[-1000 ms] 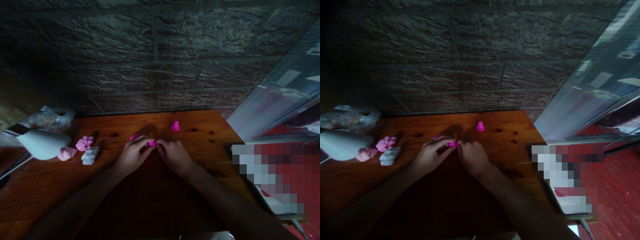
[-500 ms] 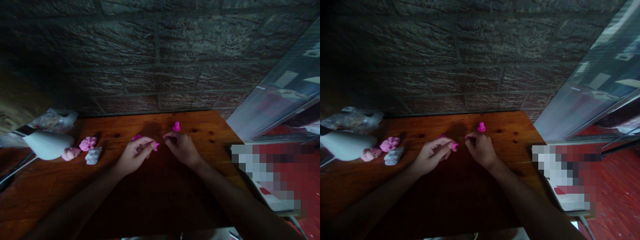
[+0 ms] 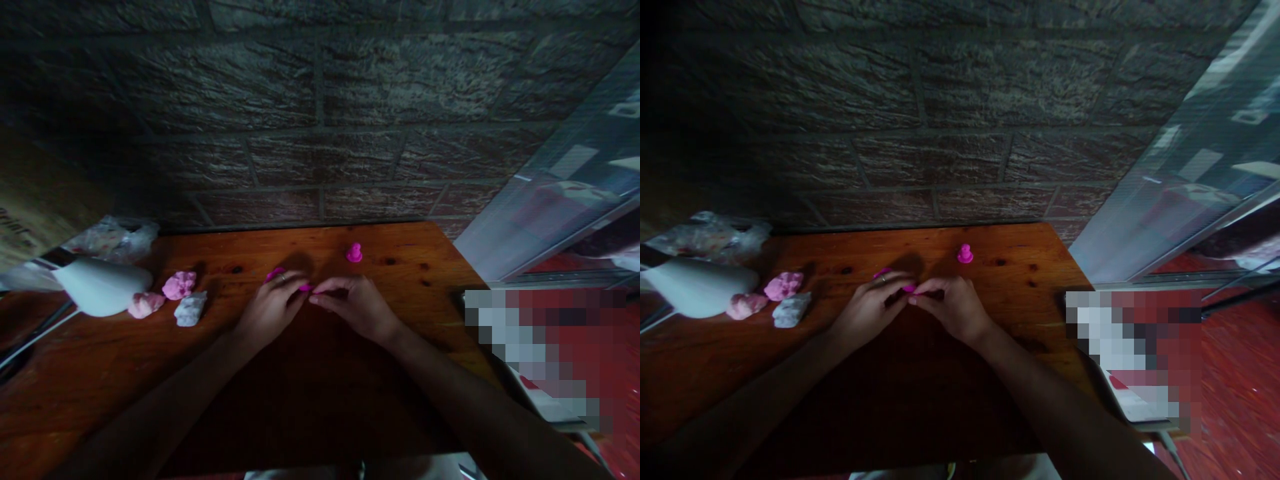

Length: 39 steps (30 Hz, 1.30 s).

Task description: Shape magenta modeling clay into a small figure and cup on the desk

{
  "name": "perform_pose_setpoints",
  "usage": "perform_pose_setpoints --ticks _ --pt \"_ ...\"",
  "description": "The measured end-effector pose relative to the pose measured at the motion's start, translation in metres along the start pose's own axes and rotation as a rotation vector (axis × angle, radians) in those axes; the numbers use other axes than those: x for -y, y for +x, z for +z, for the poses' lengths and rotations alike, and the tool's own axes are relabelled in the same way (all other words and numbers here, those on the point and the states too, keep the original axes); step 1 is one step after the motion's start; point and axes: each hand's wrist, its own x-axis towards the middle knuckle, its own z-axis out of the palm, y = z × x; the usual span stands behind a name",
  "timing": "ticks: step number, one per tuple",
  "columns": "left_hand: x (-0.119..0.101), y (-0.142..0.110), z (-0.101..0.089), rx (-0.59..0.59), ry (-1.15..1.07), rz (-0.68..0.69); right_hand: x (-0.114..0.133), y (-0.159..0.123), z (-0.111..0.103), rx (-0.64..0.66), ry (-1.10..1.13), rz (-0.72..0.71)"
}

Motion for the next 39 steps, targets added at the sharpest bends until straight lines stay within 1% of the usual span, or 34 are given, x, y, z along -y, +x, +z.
perform_pose_setpoints --ticks 4,6,8,12,16,19,25,27,31,33,37,39 --pt "-0.002 -0.002 0.001 -0.069 0.049 0.006 -0.005 0.000 0.001 -0.013 0.025 -0.008" --pt "-0.006 -0.001 -0.001 -0.109 0.038 0.020 -0.008 0.001 0.000 -0.021 0.086 0.024" --pt "-0.011 0.000 -0.003 -0.144 0.000 0.026 -0.009 0.002 -0.001 -0.003 0.186 0.068" --pt "-0.017 0.000 -0.006 -0.212 -0.132 0.001 0.001 0.003 -0.003 0.047 0.329 0.119" --pt "-0.020 0.000 -0.005 -0.269 -0.224 0.025 0.013 0.003 -0.005 0.043 0.338 0.148" --pt "-0.022 0.002 -0.006 -0.276 -0.302 0.067 0.016 0.002 -0.006 0.064 0.352 0.170" --pt "-0.023 0.005 -0.007 -0.304 -0.416 0.144 0.014 0.002 -0.003 0.117 0.500 0.239" --pt "-0.024 0.006 -0.008 -0.302 -0.435 0.123 0.014 0.001 -0.002 0.137 0.575 0.292" --pt "-0.028 0.007 -0.010 -0.282 -0.470 0.029 0.016 0.000 -0.002 0.145 0.770 0.430" --pt "-0.027 0.007 -0.010 -0.276 -0.492 0.018 0.017 0.000 -0.003 0.147 0.831 0.470" --pt "-0.024 0.005 -0.008 -0.267 -0.517 0.003 0.018 0.000 -0.005 0.182 0.788 0.462" --pt "-0.023 0.004 -0.007 -0.254 -0.534 -0.016 0.018 0.001 -0.005 0.169 0.737 0.443"
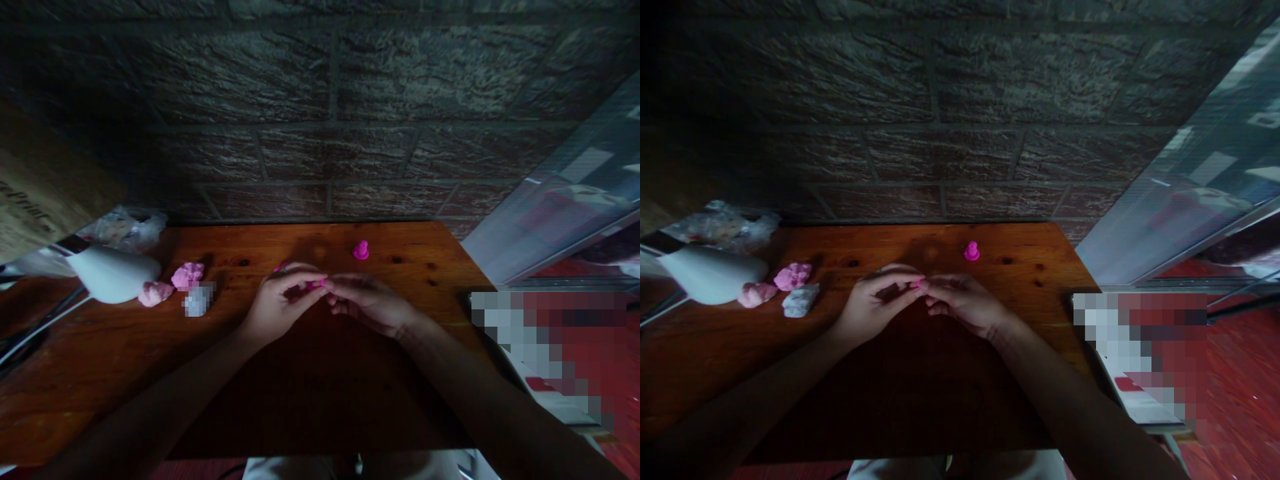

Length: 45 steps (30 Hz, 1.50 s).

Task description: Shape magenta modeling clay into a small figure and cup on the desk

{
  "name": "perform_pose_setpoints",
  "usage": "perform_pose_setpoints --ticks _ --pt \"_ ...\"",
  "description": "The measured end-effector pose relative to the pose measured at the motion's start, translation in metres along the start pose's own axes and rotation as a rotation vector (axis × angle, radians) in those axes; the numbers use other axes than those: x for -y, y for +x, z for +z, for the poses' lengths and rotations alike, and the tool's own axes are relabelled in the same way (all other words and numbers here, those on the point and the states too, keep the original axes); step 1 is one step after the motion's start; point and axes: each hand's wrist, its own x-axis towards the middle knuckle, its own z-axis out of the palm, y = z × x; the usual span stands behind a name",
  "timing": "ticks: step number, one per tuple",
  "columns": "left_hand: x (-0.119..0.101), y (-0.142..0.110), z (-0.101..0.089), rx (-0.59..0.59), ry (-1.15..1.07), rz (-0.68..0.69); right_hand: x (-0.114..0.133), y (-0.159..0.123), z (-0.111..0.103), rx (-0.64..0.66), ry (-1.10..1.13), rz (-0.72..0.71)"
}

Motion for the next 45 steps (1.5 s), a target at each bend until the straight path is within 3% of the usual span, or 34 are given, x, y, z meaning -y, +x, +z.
perform_pose_setpoints --ticks 4,9,15,20,28,45 --pt "-0.001 0.000 -0.001 0.036 -0.072 -0.073 0.000 0.001 0.002 -0.055 -0.061 -0.039" --pt "-0.006 0.004 -0.003 0.109 -0.328 -0.199 -0.001 -0.001 0.003 -0.040 -0.034 0.000" --pt "-0.006 0.002 -0.003 0.090 -0.542 -0.448 -0.003 0.000 0.005 -0.036 0.110 0.059" --pt "-0.003 0.001 -0.002 0.063 -0.572 -0.542 -0.007 0.002 0.006 -0.020 0.192 0.084" --pt "-0.005 0.008 0.000 0.019 -0.745 -0.600 -0.007 0.002 0.003 -0.020 0.198 0.053" --pt "-0.002 0.004 0.000 0.022 -0.642 -0.583 -0.008 0.000 0.012 0.003 0.242 0.088"
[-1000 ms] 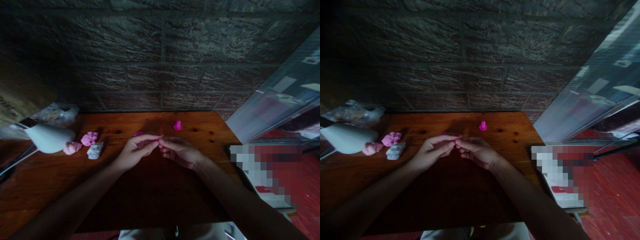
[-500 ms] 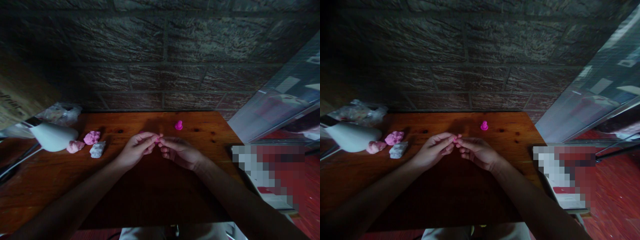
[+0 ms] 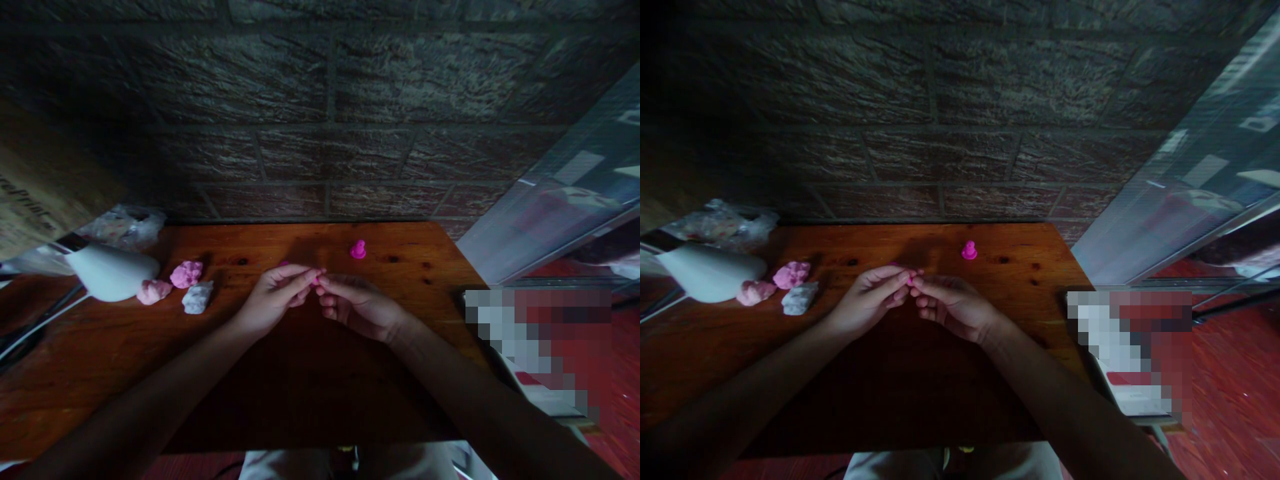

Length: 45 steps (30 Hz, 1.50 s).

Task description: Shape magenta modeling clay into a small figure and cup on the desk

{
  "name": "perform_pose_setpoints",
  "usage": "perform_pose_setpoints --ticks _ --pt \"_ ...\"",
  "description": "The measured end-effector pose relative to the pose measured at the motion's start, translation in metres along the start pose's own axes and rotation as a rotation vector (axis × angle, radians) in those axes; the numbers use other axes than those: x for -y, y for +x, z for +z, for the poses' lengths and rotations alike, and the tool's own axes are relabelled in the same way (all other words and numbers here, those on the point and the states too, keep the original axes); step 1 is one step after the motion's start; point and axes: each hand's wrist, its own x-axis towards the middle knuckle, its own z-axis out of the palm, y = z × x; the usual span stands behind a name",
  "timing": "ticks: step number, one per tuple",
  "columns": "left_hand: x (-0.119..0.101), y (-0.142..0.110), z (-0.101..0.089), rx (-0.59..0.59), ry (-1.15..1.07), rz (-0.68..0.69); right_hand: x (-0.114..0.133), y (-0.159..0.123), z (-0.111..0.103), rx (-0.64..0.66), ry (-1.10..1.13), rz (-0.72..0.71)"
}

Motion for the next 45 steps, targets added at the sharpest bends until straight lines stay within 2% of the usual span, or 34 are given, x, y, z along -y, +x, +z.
perform_pose_setpoints --ticks 8,12,22,37,40,45 --pt "-0.003 -0.003 0.003 0.037 0.002 -0.051 0.000 0.000 0.001 0.009 -0.038 -0.005" --pt "-0.002 -0.002 0.002 0.070 0.014 -0.027 -0.001 0.000 0.000 -0.003 -0.036 -0.006" --pt "-0.006 0.000 0.001 0.018 -0.137 0.008 0.003 -0.001 -0.003 -0.061 -0.063 -0.036" --pt "-0.009 -0.001 0.002 -0.015 -0.159 0.001 0.007 -0.001 -0.008 -0.065 -0.160 -0.109" --pt "-0.009 -0.001 0.003 -0.030 -0.149 -0.015 0.006 -0.001 -0.007 -0.085 -0.214 -0.175" --pt "-0.010 -0.001 0.006 -0.015 -0.149 -0.052 0.006 -0.003 -0.005 -0.088 -0.398 -0.423"
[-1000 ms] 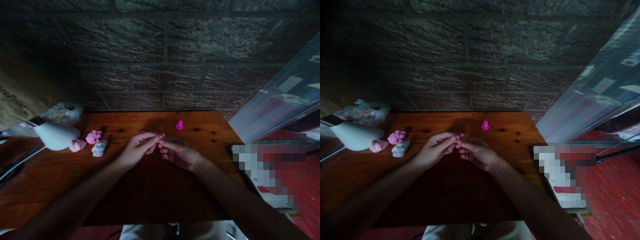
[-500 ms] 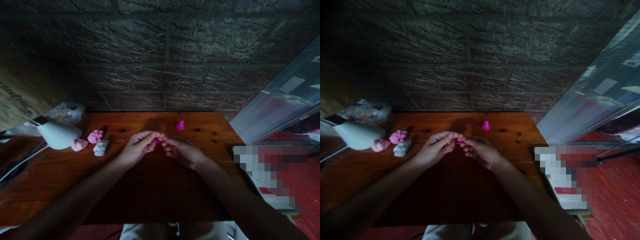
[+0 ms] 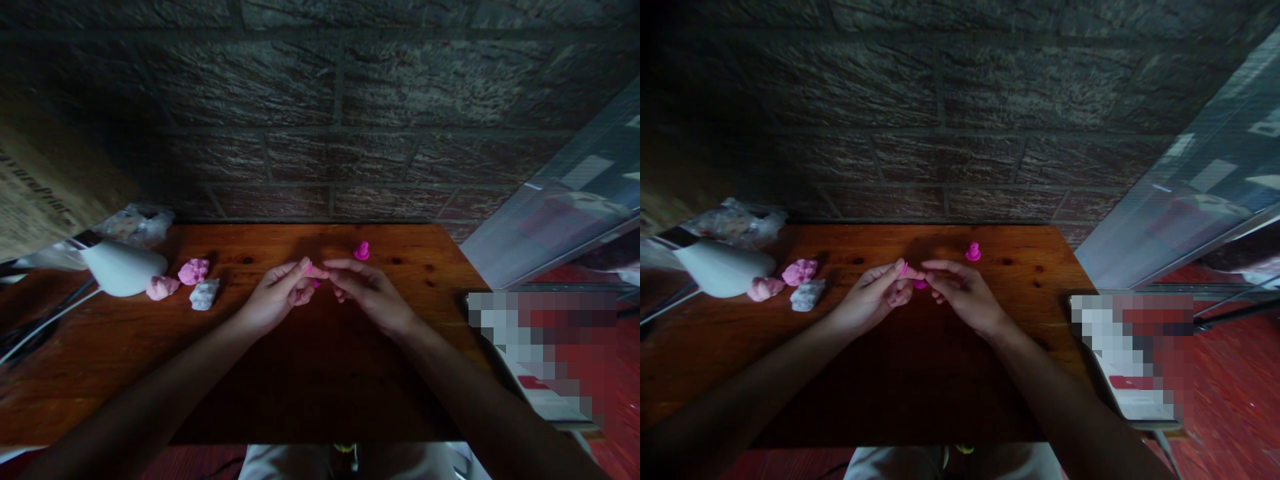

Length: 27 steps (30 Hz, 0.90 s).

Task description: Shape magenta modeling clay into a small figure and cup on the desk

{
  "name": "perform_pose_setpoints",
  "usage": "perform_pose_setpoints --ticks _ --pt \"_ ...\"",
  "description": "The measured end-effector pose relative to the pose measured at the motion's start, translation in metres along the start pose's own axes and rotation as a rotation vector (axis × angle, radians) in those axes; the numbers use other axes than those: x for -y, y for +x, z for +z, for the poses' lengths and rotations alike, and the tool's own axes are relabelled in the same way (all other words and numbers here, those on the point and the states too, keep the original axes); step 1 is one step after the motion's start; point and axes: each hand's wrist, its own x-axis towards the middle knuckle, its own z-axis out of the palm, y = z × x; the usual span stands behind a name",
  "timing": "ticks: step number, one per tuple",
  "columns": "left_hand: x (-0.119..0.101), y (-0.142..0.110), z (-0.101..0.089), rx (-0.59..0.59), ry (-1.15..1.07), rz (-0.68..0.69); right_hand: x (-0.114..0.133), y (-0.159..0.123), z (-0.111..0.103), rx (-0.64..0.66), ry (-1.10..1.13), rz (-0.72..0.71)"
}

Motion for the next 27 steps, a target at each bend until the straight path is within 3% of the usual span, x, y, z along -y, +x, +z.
perform_pose_setpoints --ticks 7,13,18,22,27 --pt "0.006 -0.002 -0.001 0.106 0.052 -0.073 0.001 -0.003 0.000 0.127 -0.136 -0.083" --pt "0.008 -0.003 -0.001 0.162 0.103 -0.108 -0.002 -0.003 0.001 0.161 -0.152 -0.105" --pt "0.004 -0.004 0.000 0.139 0.085 -0.135 0.004 -0.002 0.002 0.073 -0.211 -0.139" --pt "0.002 -0.003 0.001 0.061 0.072 -0.065 0.008 -0.002 0.002 -0.016 -0.227 -0.159" --pt "0.003 -0.003 0.000 0.006 0.091 0.022 0.007 -0.002 0.002 -0.037 -0.234 -0.159"
